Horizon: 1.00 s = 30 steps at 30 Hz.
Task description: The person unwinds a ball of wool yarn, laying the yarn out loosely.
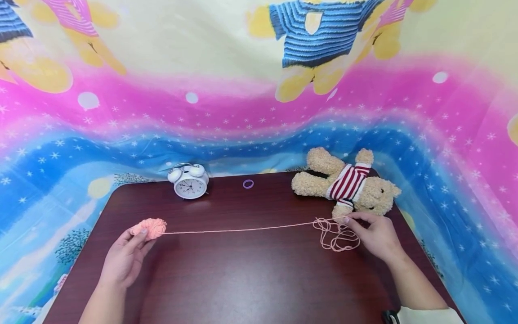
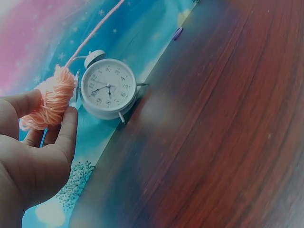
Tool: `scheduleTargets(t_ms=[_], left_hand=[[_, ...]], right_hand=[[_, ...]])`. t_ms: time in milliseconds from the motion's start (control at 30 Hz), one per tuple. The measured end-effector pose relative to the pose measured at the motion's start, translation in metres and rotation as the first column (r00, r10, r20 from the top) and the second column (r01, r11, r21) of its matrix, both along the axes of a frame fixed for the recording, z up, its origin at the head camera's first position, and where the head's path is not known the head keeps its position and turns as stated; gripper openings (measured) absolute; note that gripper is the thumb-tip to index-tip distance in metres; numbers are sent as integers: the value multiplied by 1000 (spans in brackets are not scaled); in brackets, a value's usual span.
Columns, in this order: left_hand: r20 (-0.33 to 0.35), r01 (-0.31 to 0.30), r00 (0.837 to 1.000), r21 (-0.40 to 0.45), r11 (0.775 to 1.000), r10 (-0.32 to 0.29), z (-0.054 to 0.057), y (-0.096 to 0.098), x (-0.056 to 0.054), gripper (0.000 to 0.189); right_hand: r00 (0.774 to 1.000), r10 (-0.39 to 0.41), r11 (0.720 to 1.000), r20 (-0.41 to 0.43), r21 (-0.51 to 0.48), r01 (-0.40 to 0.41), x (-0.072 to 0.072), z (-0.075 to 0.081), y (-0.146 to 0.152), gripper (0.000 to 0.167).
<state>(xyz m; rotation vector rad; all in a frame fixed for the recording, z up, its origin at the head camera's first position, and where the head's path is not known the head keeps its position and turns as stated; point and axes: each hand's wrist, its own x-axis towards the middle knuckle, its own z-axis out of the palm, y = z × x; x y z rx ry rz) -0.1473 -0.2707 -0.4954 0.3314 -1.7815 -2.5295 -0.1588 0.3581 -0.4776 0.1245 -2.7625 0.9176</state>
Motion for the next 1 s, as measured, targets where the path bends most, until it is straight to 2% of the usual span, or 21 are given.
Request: scheduleTargets(t_ms=[200, 500, 700, 1000], left_hand=[[-5, -11, 1000, 4, 1000, 11, 1, -10, 3, 21], [-13, -30, 999, 44, 999, 31, 0, -21, 7, 18], [-34, -34, 999, 62, 997, 36, 1, -27, 8, 18], [-72, -55, 995, 124, 991, 64, -4, -43, 12, 17]], right_hand=[[998, -51, 999, 28, 1, 51, 1, -2, 17, 28], [997, -77, 997, 1, -27, 77, 4, -8, 40, 22], [992, -127, 992, -6, -18, 127, 9, -12, 54, 24], [985, -169, 986, 39, 2, 169, 14, -16, 73, 30]])
